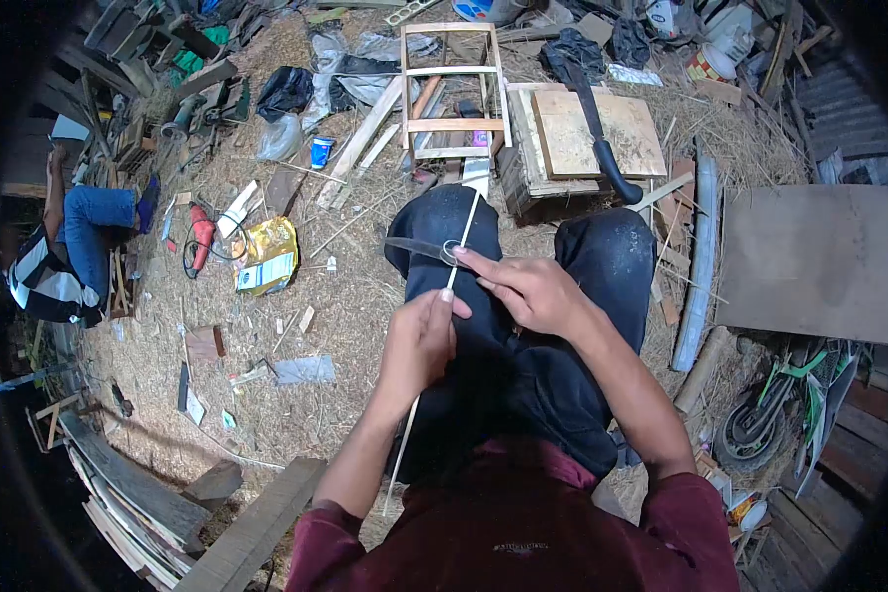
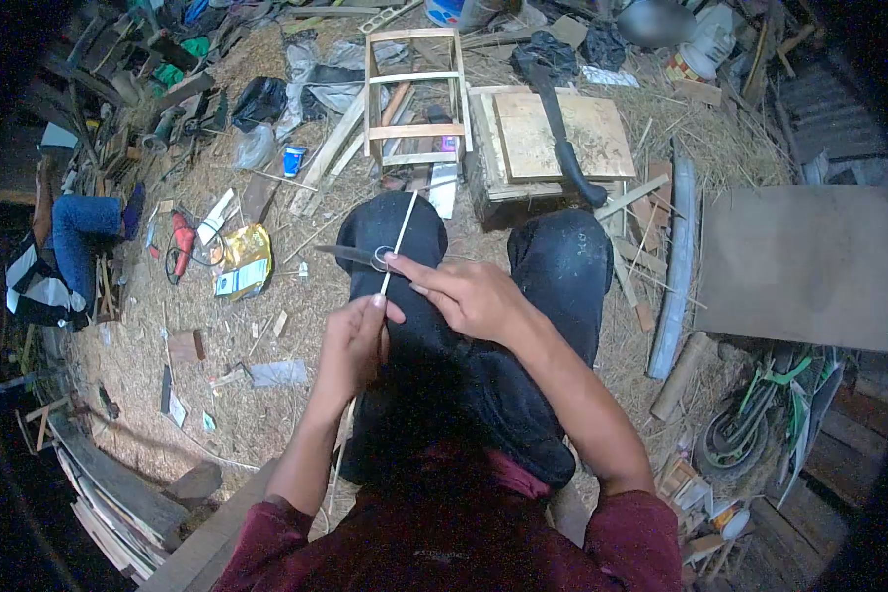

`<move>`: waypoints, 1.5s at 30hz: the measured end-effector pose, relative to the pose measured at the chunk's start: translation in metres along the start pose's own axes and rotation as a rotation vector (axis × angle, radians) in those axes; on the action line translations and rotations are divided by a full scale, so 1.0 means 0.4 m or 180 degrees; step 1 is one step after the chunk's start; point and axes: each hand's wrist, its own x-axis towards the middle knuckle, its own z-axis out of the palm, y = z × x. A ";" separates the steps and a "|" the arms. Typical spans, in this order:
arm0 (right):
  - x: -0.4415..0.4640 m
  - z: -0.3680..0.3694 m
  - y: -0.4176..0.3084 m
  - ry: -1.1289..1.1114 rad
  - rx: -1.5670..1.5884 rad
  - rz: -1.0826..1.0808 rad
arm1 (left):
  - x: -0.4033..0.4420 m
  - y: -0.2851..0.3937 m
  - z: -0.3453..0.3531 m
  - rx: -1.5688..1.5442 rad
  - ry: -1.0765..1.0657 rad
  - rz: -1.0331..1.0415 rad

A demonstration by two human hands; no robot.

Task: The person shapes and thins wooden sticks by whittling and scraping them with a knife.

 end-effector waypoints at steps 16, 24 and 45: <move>0.037 0.001 0.057 0.0711 0.0305 0.0137 | -0.097 -0.065 -0.005 0.0149 0.0006 -0.0072; 0.010 0.000 0.032 0.1153 0.0554 0.0803 | 0.035 0.058 -0.014 0.0139 0.0056 0.0187; 0.024 0.010 -0.007 -0.0149 -0.0616 0.0080 | 0.031 -0.006 -0.011 0.0951 0.0523 0.1140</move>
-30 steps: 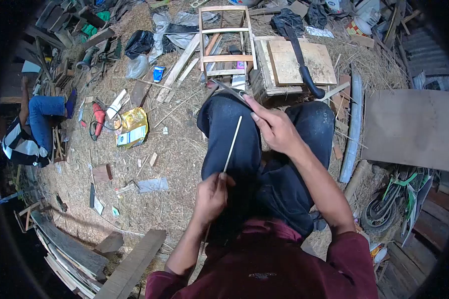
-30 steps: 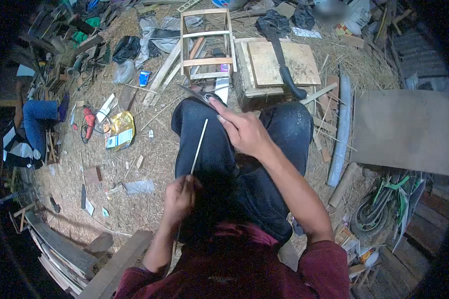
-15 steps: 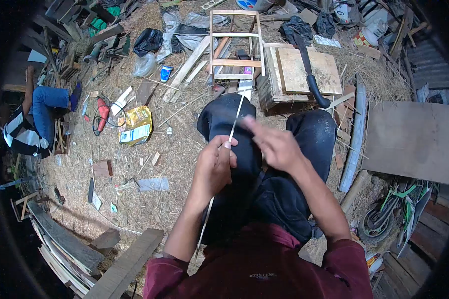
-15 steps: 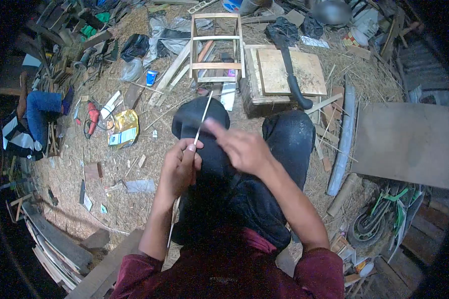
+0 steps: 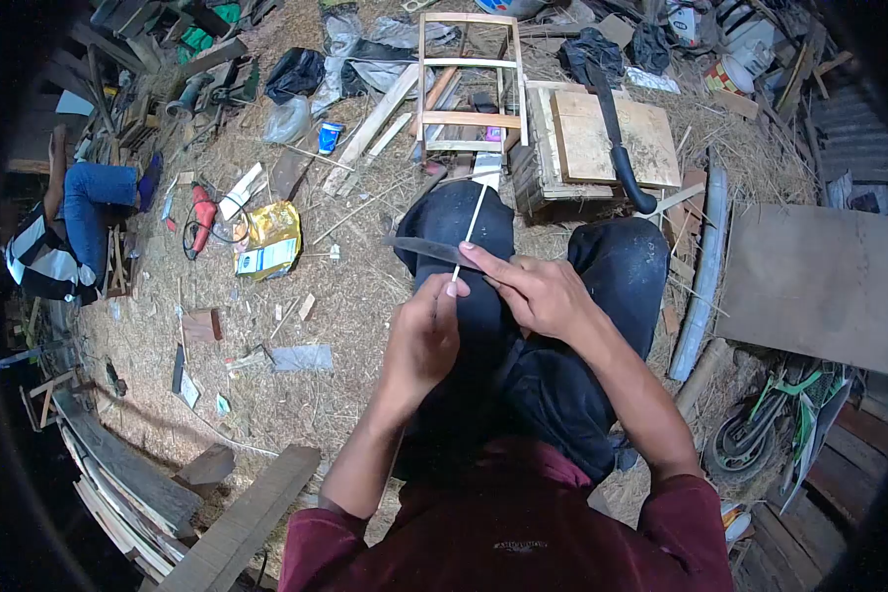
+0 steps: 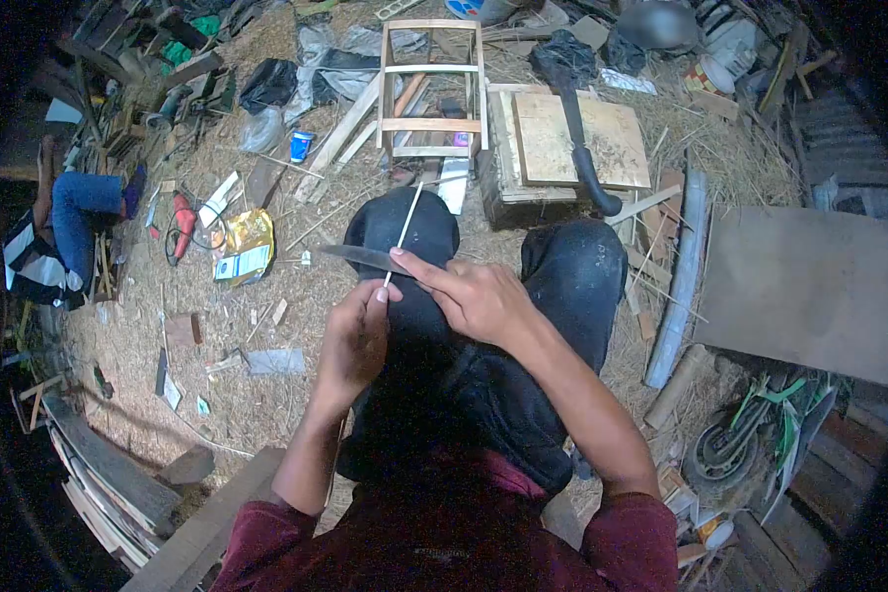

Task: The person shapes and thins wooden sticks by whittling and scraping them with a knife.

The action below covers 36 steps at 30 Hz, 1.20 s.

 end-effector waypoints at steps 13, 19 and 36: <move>-0.015 0.008 0.012 0.0098 0.0459 -0.0144 | -0.030 0.009 0.008 -0.0110 -0.0025 -0.0021; -0.021 0.010 -0.009 0.0120 -0.0124 -0.0076 | -0.025 -0.015 0.010 0.0366 0.0183 0.0337; 0.003 0.017 0.050 0.0638 0.0114 0.0211 | -0.203 -0.006 -0.016 0.0016 -0.0347 -0.0687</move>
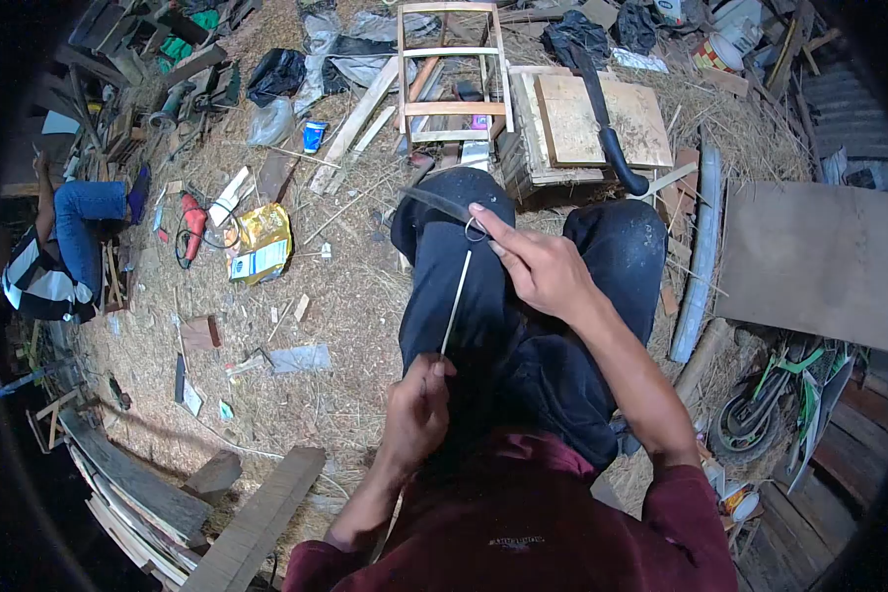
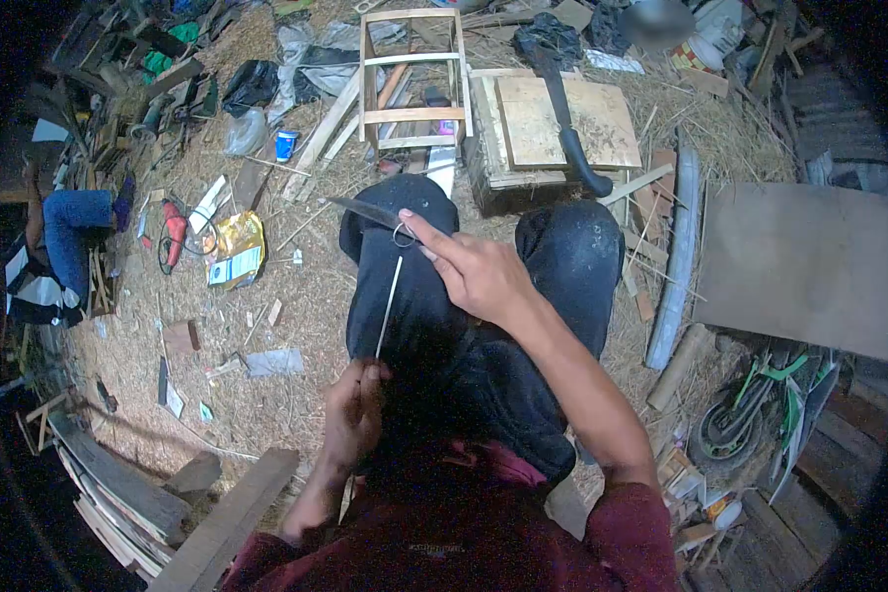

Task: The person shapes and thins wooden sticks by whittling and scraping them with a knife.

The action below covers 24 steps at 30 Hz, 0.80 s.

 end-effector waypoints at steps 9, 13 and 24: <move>-0.023 0.008 -0.041 -0.0298 0.0337 -0.0369 | 0.226 0.050 -0.001 -0.0827 -0.0122 0.0358; -0.008 -0.007 -0.045 -0.0299 0.0167 -0.0222 | 0.215 0.031 0.002 -0.0724 -0.0152 0.0332; -0.030 0.007 -0.039 -0.0294 -0.0502 -0.0250 | 0.113 0.032 -0.001 -0.0192 0.0048 0.0050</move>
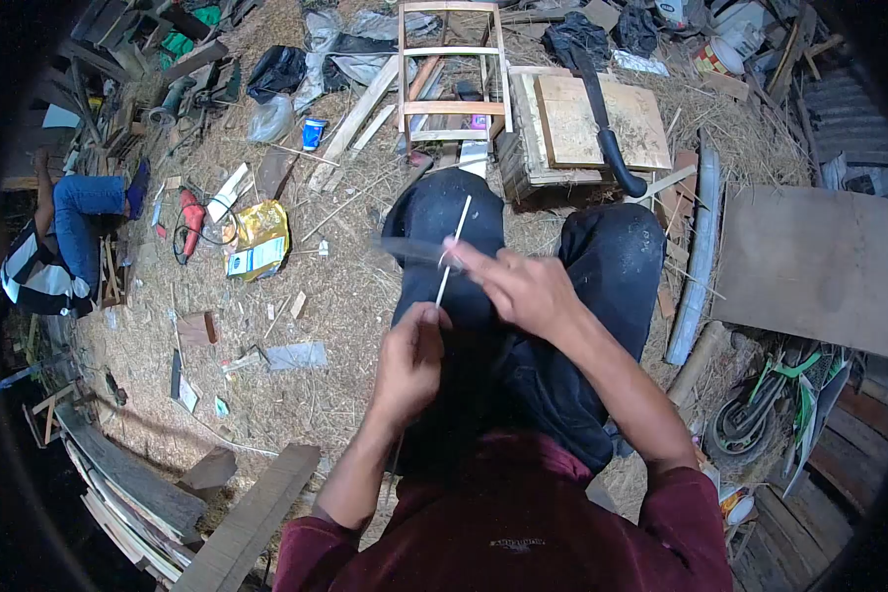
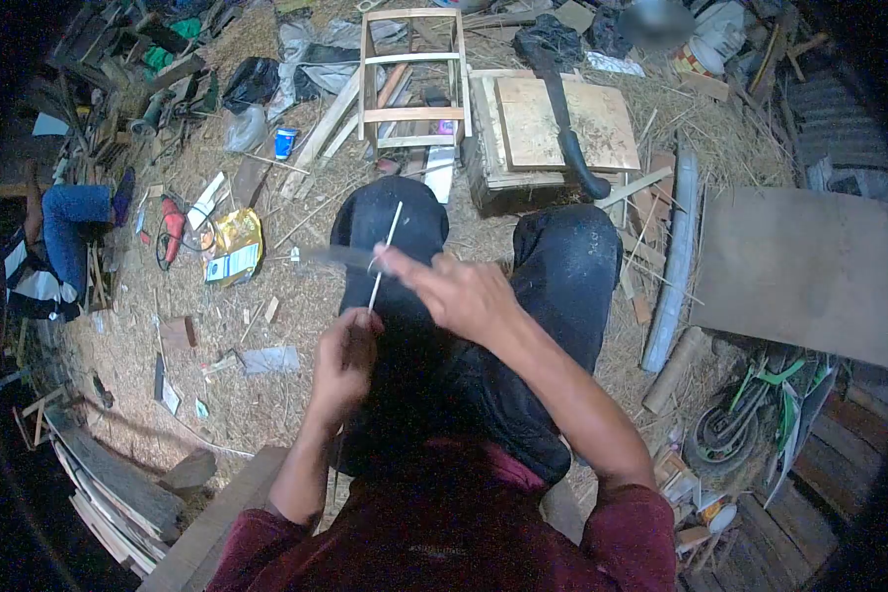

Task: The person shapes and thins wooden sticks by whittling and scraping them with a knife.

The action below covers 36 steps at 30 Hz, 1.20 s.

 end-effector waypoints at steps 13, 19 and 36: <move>-0.007 -0.026 0.011 -0.0198 0.0952 -0.0119 | 0.030 -0.007 0.010 -0.0190 -0.0114 0.0448; 0.011 -0.025 0.001 -0.0101 0.0588 0.0142 | 0.043 0.007 -0.007 0.0015 -0.0173 0.0393; 0.017 -0.031 0.029 0.0105 0.0113 0.0699 | -0.082 -0.034 -0.017 0.0104 0.0049 0.0445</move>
